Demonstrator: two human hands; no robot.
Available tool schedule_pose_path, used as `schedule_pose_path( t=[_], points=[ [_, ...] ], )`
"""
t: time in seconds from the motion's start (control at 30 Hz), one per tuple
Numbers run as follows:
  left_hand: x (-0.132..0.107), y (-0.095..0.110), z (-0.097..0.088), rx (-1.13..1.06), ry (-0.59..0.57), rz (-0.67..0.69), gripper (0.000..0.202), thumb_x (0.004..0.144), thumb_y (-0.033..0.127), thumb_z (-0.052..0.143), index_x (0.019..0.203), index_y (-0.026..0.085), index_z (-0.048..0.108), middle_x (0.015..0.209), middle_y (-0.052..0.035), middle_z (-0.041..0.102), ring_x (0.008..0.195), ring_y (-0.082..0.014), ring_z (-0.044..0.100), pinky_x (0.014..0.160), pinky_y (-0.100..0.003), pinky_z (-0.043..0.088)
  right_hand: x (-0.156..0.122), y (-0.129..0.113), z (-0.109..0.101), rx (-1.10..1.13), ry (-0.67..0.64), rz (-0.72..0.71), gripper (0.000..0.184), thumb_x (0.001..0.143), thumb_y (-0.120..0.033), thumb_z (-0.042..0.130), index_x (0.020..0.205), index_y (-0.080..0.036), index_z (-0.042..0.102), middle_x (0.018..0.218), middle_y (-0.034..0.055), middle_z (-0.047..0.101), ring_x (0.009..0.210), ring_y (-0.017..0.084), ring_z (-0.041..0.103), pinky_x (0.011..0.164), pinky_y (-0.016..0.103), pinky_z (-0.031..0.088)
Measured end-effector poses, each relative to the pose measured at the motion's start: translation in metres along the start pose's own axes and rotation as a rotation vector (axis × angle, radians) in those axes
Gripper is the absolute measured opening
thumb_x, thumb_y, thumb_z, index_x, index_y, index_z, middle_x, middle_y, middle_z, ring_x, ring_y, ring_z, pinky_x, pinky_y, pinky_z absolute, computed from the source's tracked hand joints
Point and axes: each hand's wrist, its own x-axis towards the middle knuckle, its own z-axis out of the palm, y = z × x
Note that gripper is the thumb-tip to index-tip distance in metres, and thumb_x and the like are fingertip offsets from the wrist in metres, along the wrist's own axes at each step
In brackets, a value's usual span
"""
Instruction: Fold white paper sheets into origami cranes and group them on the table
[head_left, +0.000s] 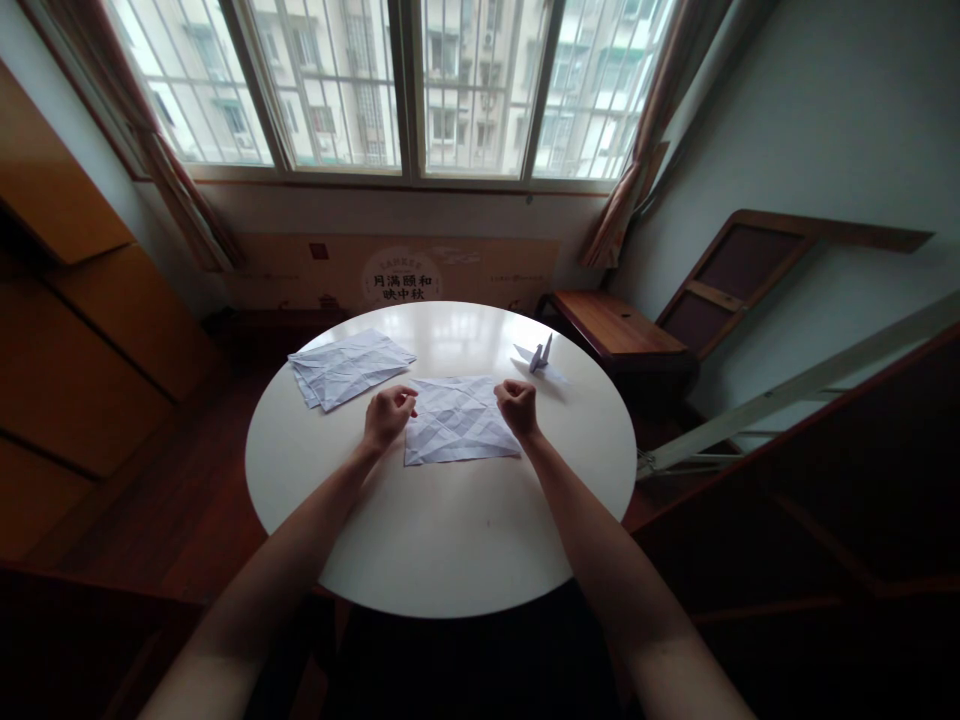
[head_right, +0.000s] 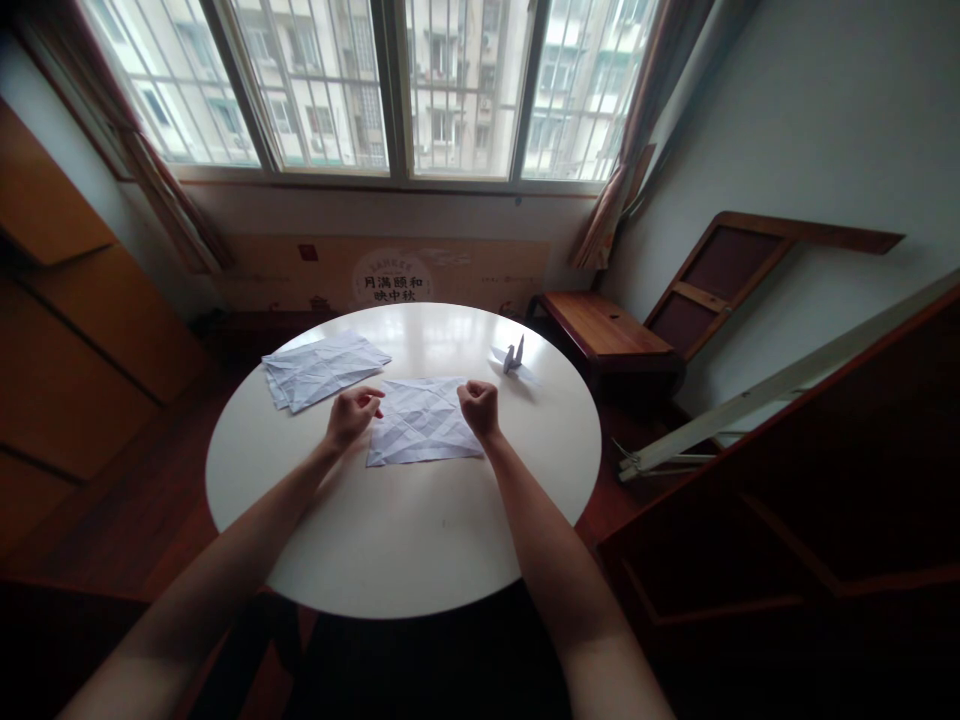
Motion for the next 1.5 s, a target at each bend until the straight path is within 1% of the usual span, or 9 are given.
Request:
schedule_pose_path(
  t=[0.13, 0.23, 0.37, 0.53, 0.73, 0.9, 1.07, 1.2, 1.5],
  points=[
    [-0.002, 0.001, 0.002, 0.048, -0.112, 0.257, 0.019, 0.077, 0.024, 0.060, 0.092, 0.019, 0.072, 0.080, -0.0034, 0.070, 0.077, -0.0181, 0.064, 0.078, -0.031, 0.049, 0.000, -0.002, 0.000, -0.042, 0.002, -0.027, 0.031, 0.063, -0.024, 0.046, 0.047, -0.024, 0.020, 0.050, -0.0071, 0.016, 0.048, 0.006, 0.018, 0.046, 0.024, 0.015],
    [-0.008, 0.006, 0.001, 0.151, -0.238, 0.446, 0.029, 0.078, 0.032, 0.066, 0.105, 0.022, 0.071, 0.096, -0.0058, 0.067, 0.093, -0.0222, 0.059, 0.088, -0.036, 0.044, -0.001, -0.004, -0.001, -0.075, 0.004, -0.031, 0.031, 0.063, -0.024, 0.046, 0.048, -0.024, 0.019, 0.050, -0.0069, 0.015, 0.049, 0.007, 0.018, 0.047, 0.024, 0.015],
    [-0.015, 0.010, 0.000, 0.259, -0.420, 0.485, 0.051, 0.081, 0.048, 0.065, 0.130, 0.031, 0.058, 0.104, -0.0057, 0.062, 0.101, -0.0251, 0.053, 0.095, -0.043, 0.037, -0.001, -0.005, -0.001, -0.104, -0.004, -0.018, 0.032, 0.064, -0.023, 0.046, 0.048, -0.024, 0.018, 0.051, -0.0066, 0.015, 0.050, 0.007, 0.018, 0.048, 0.024, 0.016],
    [-0.016, 0.006, 0.002, 0.285, -0.529, 0.475, 0.041, 0.083, 0.054, 0.062, 0.120, 0.037, 0.065, 0.115, -0.0067, 0.056, 0.108, -0.0274, 0.051, 0.102, -0.048, 0.030, -0.001, -0.003, -0.001, -0.139, -0.016, -0.029, 0.032, 0.065, -0.021, 0.046, 0.048, -0.024, 0.019, 0.050, -0.0068, 0.015, 0.050, 0.007, 0.019, 0.049, 0.025, 0.017],
    [-0.011, -0.007, 0.009, 0.299, -0.544, 0.448, 0.034, 0.091, 0.024, 0.052, 0.118, 0.039, 0.065, 0.133, -0.0031, 0.055, 0.127, -0.0266, 0.046, 0.113, -0.056, 0.012, -0.002, -0.003, 0.000, -0.294, -0.121, -0.070, 0.035, 0.070, -0.021, 0.050, 0.047, -0.022, 0.025, 0.049, -0.0074, 0.022, 0.049, 0.008, 0.025, 0.051, 0.024, 0.022],
    [-0.008, -0.012, 0.011, 0.303, -0.526, 0.427, 0.048, 0.085, 0.007, 0.044, 0.119, 0.034, 0.065, 0.138, -0.0036, 0.055, 0.131, -0.0245, 0.045, 0.113, -0.059, 0.011, -0.005, 0.000, 0.002, -0.429, -0.408, -0.089, 0.017, 0.075, -0.018, 0.057, 0.058, -0.015, 0.057, 0.065, -0.0017, 0.047, 0.058, 0.010, 0.046, 0.062, 0.024, 0.036],
    [-0.008, -0.006, 0.009, 0.281, -0.541, 0.388, 0.038, 0.088, 0.016, 0.049, 0.119, 0.031, 0.065, 0.136, -0.0069, 0.056, 0.128, -0.0255, 0.049, 0.113, -0.057, 0.019, -0.006, 0.004, 0.002, -0.494, -0.596, -0.052, 0.010, 0.077, -0.013, 0.061, 0.075, -0.013, 0.071, 0.073, 0.0011, 0.057, 0.065, 0.011, 0.052, 0.065, 0.022, 0.040],
    [-0.010, -0.003, 0.008, 0.251, -0.518, 0.391, 0.030, 0.090, 0.029, 0.053, 0.117, 0.031, 0.066, 0.134, -0.0066, 0.058, 0.127, -0.0255, 0.050, 0.114, -0.055, 0.020, -0.006, 0.008, 0.002, -0.509, -0.606, -0.056, 0.012, 0.078, -0.015, 0.061, 0.080, -0.013, 0.073, 0.072, 0.0019, 0.061, 0.066, 0.011, 0.054, 0.064, 0.022, 0.040],
    [-0.010, -0.007, 0.008, 0.213, -0.518, 0.402, 0.033, 0.086, 0.040, 0.058, 0.117, 0.032, 0.066, 0.134, -0.0057, 0.058, 0.129, -0.0268, 0.048, 0.114, -0.053, 0.019, -0.006, 0.008, 0.002, -0.512, -0.617, -0.060, 0.013, 0.077, -0.014, 0.061, 0.081, -0.015, 0.073, 0.072, 0.0020, 0.065, 0.065, 0.011, 0.055, 0.063, 0.022, 0.040]
  ],
)
